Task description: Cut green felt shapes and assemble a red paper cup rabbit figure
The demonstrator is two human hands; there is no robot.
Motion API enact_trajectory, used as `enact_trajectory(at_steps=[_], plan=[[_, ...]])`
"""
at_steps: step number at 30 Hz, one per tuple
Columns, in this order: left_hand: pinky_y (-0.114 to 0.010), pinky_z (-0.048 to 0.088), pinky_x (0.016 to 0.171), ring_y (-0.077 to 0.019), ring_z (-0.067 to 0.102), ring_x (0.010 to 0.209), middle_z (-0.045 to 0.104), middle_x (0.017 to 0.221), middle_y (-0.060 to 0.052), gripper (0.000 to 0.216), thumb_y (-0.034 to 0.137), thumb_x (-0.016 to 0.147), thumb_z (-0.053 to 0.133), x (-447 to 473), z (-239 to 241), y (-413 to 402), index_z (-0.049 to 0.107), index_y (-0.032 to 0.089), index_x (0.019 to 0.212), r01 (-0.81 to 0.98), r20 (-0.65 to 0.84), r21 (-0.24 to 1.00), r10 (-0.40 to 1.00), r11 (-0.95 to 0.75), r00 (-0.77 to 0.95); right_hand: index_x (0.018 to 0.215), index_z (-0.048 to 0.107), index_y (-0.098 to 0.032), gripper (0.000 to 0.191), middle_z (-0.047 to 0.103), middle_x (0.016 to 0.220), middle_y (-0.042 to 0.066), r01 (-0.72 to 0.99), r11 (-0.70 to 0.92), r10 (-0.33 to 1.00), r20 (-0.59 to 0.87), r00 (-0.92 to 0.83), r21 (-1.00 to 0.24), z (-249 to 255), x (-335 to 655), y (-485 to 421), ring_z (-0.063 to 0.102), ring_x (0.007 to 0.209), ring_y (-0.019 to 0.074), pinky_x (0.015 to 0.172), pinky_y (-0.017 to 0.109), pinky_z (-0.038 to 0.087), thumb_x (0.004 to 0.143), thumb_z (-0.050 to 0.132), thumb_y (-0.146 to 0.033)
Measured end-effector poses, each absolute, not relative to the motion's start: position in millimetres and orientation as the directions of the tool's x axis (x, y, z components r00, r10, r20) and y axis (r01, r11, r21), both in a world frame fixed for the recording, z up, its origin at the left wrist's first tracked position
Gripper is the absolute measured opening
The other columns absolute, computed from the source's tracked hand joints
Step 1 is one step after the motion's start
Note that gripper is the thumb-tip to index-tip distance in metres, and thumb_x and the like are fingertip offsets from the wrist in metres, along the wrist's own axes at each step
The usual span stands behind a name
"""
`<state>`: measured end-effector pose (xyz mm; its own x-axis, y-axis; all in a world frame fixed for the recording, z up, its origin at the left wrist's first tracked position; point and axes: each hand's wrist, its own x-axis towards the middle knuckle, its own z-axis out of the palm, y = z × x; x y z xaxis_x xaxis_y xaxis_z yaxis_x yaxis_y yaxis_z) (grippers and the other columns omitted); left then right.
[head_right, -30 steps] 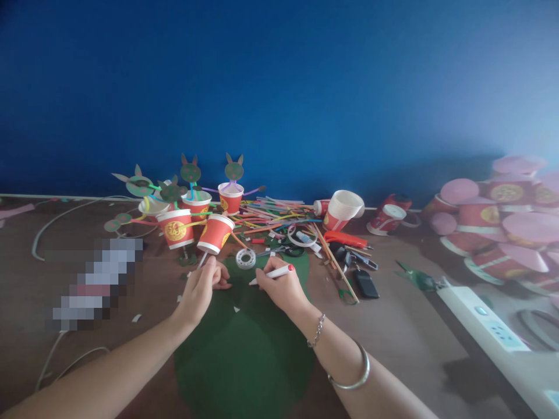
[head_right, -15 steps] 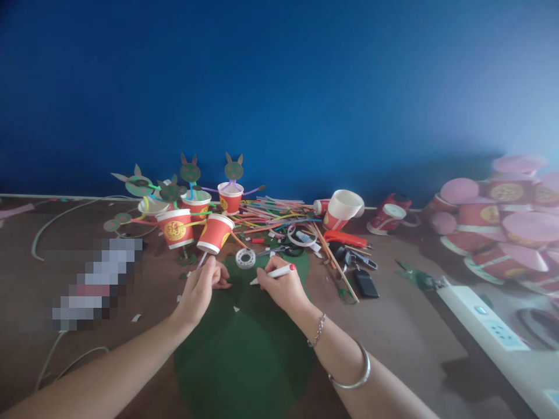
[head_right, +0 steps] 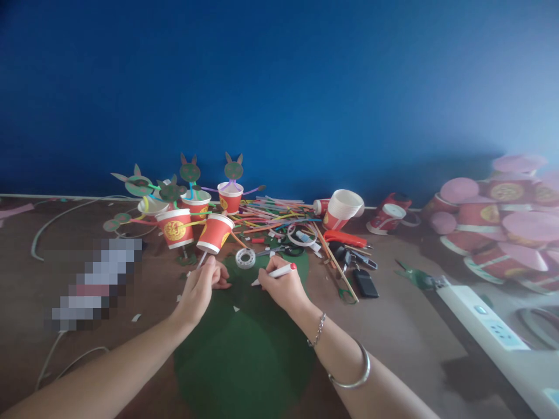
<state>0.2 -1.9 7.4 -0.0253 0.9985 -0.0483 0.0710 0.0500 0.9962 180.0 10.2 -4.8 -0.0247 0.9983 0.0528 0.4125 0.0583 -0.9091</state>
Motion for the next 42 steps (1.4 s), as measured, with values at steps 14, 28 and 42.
enact_trajectory(at_steps=[14,28,42], plan=[[-0.026,0.05,0.059,-0.0155,0.051,0.064,0.049,0.064,-0.002,0.044,0.055,0.082,0.035,0,6,-1,0.039,0.02,0.056,0.063,-0.059,0.996,0.997,0.062,-0.048,0.059,0.044,-0.02,0.02,0.049,0.046,-0.005,0.299,0.097,0.995,0.086,-0.047,-0.949,5,176,7,0.041,0.042,0.0083,0.039,0.02,0.031,0.074,0.055,-0.027],[-0.025,0.049,0.057,-0.0149,0.051,0.065,0.05,0.065,-0.002,0.044,0.052,0.082,0.032,0,9,-1,0.032,0.02,0.052,0.04,-0.053,0.998,0.994,0.057,-0.092,0.056,0.046,-0.02,0.022,0.06,0.049,-0.003,0.399,0.055,0.986,-0.012,-0.163,-0.915,9,172,6,0.045,0.039,0.009,0.038,0.019,0.032,0.072,0.058,-0.028],[-0.025,0.049,0.061,-0.014,0.051,0.064,0.047,0.064,0.0,0.041,0.048,0.084,0.034,-1,3,0,0.038,0.019,0.055,0.003,-0.048,0.999,0.994,0.048,-0.102,0.057,0.046,-0.02,0.022,0.061,0.05,-0.002,0.404,0.068,0.989,0.009,-0.148,-0.912,5,173,8,0.05,0.044,0.0104,0.042,0.02,0.034,0.073,0.059,-0.028]])
